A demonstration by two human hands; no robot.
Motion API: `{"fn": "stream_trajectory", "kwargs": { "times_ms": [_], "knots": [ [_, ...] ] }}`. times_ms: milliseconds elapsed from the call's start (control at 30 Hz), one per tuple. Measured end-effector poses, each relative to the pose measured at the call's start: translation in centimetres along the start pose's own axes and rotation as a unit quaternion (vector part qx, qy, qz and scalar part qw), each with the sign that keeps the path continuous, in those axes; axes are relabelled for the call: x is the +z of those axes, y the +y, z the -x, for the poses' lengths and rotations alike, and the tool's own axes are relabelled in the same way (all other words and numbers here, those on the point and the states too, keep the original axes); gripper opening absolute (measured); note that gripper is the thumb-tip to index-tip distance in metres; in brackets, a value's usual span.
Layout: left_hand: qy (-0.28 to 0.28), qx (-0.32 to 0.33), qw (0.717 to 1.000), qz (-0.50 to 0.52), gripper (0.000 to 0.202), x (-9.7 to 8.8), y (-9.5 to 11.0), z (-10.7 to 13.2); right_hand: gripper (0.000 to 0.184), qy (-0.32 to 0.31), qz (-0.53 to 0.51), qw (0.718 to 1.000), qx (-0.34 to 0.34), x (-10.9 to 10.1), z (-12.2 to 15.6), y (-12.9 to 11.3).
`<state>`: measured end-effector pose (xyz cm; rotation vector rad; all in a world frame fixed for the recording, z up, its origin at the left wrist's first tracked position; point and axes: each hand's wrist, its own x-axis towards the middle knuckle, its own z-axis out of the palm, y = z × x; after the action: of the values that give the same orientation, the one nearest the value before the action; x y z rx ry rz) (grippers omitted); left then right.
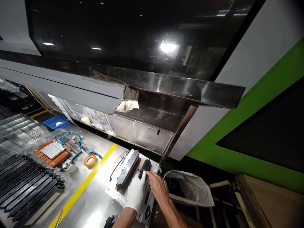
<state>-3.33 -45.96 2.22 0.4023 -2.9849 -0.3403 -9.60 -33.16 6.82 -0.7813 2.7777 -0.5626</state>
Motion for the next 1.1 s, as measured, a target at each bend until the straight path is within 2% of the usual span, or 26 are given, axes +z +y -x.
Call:
{"fn": "stream_trajectory", "kwargs": {
  "times_ms": [100,300,433,533,633,733,800,967,1100],
  "knots": [
    [-0.022,-0.005,0.998,-0.055,0.063,0.0,0.2,-0.2,0.045,-0.003,0.001,1.0,0.004,-0.2,-0.3,-0.1],
    [-0.008,-0.009,0.996,-0.092,0.068,0.2,0.6,-0.8,0.043,0.007,-0.012,1.0,0.014,-0.1,-1.3,0.1],
    [0.016,-0.017,1.0,0.013,0.052,-0.2,0.4,-0.8,0.048,0.034,-0.028,0.999,0.024,0.7,-0.9,0.3],
    [0.107,-0.006,0.988,0.113,0.048,0.1,-0.7,0.8,0.052,0.072,-0.049,0.995,0.041,1.5,0.8,0.4],
    [0.178,0.047,0.979,0.092,0.04,1.1,-2.7,3.9,0.053,0.064,-0.06,0.996,0.025,2.2,3.4,0.0],
    [0.189,0.111,0.976,0.016,0.044,1.9,-4.6,6.7,0.051,0.022,-0.06,0.998,0.01,2.9,5.5,-1.1],
    [0.19,0.131,0.973,-0.007,0.049,2.0,-5.2,7.6,0.05,0.001,-0.056,0.998,0.001,3.3,6.3,-2.0],
    [0.184,0.109,0.977,-0.01,0.034,1.0,-4.7,7.3,0.046,-0.015,-0.046,0.999,-0.002,3.6,6.4,-3.3],
    [0.175,0.119,0.977,0.015,0.032,1.1,-4.3,6.5,0.043,-0.008,-0.042,0.999,-0.012,2.8,6.0,-3.5]
  ]
}}
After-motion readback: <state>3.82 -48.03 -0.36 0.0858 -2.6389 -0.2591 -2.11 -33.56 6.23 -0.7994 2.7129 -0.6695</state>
